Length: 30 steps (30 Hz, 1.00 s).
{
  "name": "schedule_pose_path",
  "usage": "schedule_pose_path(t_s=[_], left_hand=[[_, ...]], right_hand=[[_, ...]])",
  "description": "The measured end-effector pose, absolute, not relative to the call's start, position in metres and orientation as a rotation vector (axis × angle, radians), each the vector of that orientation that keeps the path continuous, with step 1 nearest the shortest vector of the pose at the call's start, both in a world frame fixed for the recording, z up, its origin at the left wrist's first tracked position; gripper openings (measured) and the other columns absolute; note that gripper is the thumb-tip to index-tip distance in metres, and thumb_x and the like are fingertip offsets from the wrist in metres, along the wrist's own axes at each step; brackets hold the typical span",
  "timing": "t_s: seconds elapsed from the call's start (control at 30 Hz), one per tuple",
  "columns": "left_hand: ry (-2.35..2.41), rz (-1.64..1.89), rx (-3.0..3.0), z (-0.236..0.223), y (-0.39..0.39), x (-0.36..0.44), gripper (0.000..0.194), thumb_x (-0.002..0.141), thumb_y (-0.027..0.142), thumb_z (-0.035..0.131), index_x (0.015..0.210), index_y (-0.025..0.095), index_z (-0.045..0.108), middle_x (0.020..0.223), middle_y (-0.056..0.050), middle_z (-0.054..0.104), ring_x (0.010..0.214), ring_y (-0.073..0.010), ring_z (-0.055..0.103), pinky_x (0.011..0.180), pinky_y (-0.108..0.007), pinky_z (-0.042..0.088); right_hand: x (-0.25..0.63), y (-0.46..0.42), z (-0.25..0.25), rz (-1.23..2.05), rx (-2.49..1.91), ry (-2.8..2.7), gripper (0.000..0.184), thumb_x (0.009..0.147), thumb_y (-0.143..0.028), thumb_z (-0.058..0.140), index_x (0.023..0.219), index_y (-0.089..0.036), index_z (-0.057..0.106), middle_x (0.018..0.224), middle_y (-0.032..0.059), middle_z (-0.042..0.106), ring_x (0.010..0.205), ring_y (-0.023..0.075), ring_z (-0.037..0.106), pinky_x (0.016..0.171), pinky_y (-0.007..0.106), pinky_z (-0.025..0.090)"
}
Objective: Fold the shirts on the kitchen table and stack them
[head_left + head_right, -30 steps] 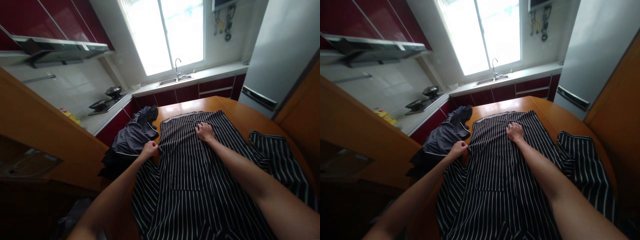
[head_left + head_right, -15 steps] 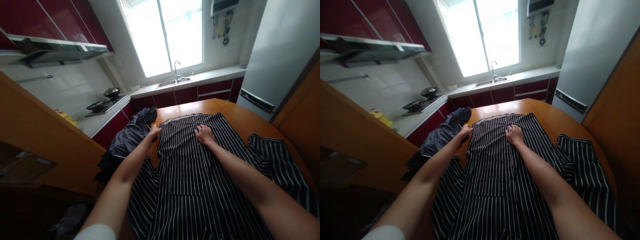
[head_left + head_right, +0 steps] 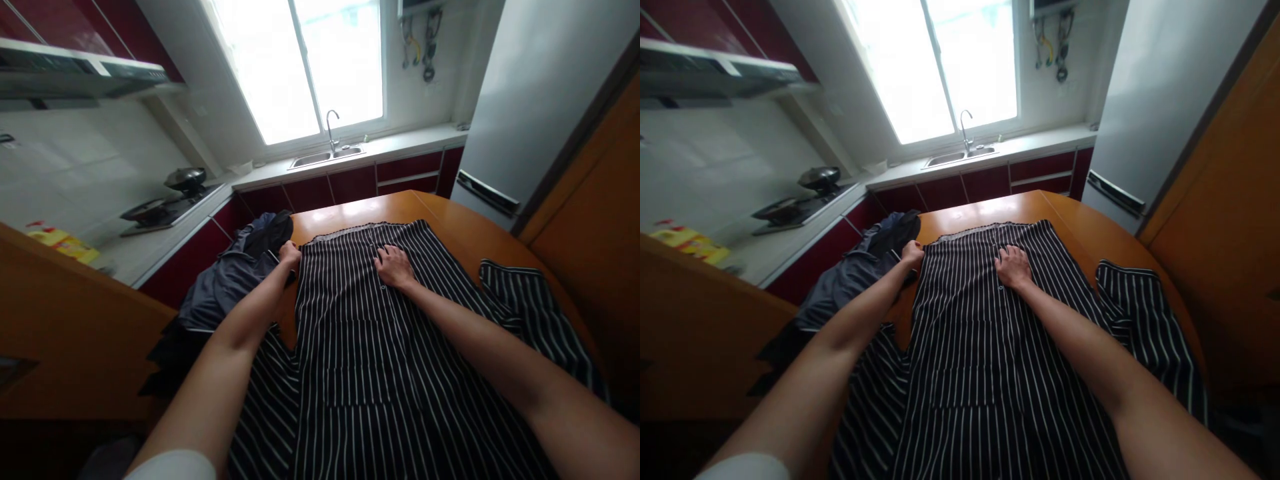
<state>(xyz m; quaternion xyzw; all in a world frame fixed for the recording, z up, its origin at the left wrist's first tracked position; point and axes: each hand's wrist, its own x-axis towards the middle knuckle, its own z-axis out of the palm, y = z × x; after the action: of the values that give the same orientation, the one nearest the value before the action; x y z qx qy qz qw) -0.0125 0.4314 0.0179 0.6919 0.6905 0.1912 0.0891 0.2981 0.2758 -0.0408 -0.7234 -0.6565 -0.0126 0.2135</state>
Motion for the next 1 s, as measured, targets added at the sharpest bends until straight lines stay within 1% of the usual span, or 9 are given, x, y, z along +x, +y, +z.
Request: schedule_pose_path(t_s=[0.07,0.2,0.33,0.43,0.67,0.77,0.83,0.9,1.0], left_hand=[[2.035,0.585,2.151,0.010,0.421,0.005,0.050,0.095,0.029,0.059,0.141,0.011,0.054,0.144,-0.025,0.054,0.136,-0.0377,0.050,0.112,-0.049,0.038],[1.722,0.467,2.417,-0.012,0.400,0.057,0.050,0.099,0.038,0.052,0.148,0.026,0.052,0.162,-0.007,0.040,0.151,-0.0281,0.031,0.124,-0.044,0.021],[1.505,0.190,2.581,-0.029,0.391,0.089,0.059,0.104,0.056,0.034,0.158,0.031,0.039,0.169,-0.004,0.025,0.157,-0.0312,0.015,0.125,-0.058,0.012],[1.562,0.141,2.581,-0.033,0.393,0.091,0.065,0.104,0.060,0.026,0.161,0.031,0.031,0.171,-0.003,0.020,0.158,-0.0325,0.012,0.124,-0.060,0.009],[1.611,0.138,2.562,-0.036,0.402,0.089,0.065,0.103,0.063,0.025,0.161,0.035,0.030,0.170,-0.001,0.020,0.158,-0.0337,0.011,0.124,-0.061,0.008],[1.639,0.159,2.505,-0.034,0.409,0.090,0.062,0.102,0.063,0.031,0.159,0.040,0.034,0.169,0.003,0.024,0.157,-0.0310,0.014,0.125,-0.058,0.010],[1.715,0.225,2.424,-0.028,0.417,0.081,0.056,0.101,0.059,0.039,0.155,0.041,0.042,0.167,0.005,0.031,0.156,-0.0286,0.021,0.126,-0.052,0.015],[1.859,0.317,2.319,-0.017,0.426,0.060,0.052,0.102,0.049,0.042,0.152,0.034,0.047,0.163,-0.001,0.039,0.152,-0.0282,0.030,0.124,-0.048,0.023],[2.112,0.424,2.115,0.004,0.439,0.017,0.052,0.099,0.041,0.049,0.146,0.018,0.052,0.151,-0.018,0.050,0.143,-0.0359,0.042,0.114,-0.049,0.037]], right_hand=[[0.299,0.277,-0.042,-0.004,-2.016,-1.828,0.047,0.102,-0.041,0.041,0.137,-0.017,0.061,0.152,0.0140,0.051,0.142,0.0277,0.039,0.118,0.042,0.024],[0.308,0.286,-0.039,0.103,-2.021,-1.800,0.054,0.104,-0.041,0.035,0.149,-0.016,0.052,0.160,0.0145,0.041,0.149,0.0272,0.033,0.121,0.044,0.023],[0.341,0.308,-0.034,0.089,-2.052,-1.832,0.057,0.104,-0.042,0.034,0.154,-0.016,0.044,0.167,0.0137,0.030,0.155,0.0280,0.020,0.123,0.051,0.017],[0.385,0.329,-0.036,0.183,-2.185,-1.888,0.062,0.105,-0.049,0.031,0.158,-0.017,0.039,0.169,0.0135,0.023,0.157,0.0287,0.015,0.124,0.055,0.012],[0.471,0.358,-0.047,0.202,-2.388,-1.717,0.069,0.105,-0.054,0.024,0.162,-0.016,0.029,0.170,0.0141,0.018,0.157,0.0300,0.013,0.123,0.061,0.009],[0.478,0.362,-0.045,0.183,-2.357,-1.699,0.067,0.104,-0.052,0.028,0.160,-0.015,0.034,0.168,0.0155,0.025,0.155,0.0312,0.019,0.123,0.059,0.013],[0.480,0.363,-0.041,0.134,-2.323,-1.629,0.064,0.103,-0.048,0.035,0.155,-0.012,0.041,0.161,0.0194,0.040,0.149,0.0328,0.033,0.121,0.055,0.024],[0.484,0.367,-0.035,0.090,-2.303,-1.507,0.058,0.100,-0.043,0.044,0.148,-0.010,0.050,0.147,0.0223,0.055,0.137,0.0340,0.049,0.113,0.049,0.038],[0.497,0.377,-0.026,0.160,-2.307,-1.326,0.048,0.094,-0.039,0.059,0.133,-0.012,0.063,0.129,0.0213,0.066,0.120,0.0335,0.061,0.101,0.044,0.048]])
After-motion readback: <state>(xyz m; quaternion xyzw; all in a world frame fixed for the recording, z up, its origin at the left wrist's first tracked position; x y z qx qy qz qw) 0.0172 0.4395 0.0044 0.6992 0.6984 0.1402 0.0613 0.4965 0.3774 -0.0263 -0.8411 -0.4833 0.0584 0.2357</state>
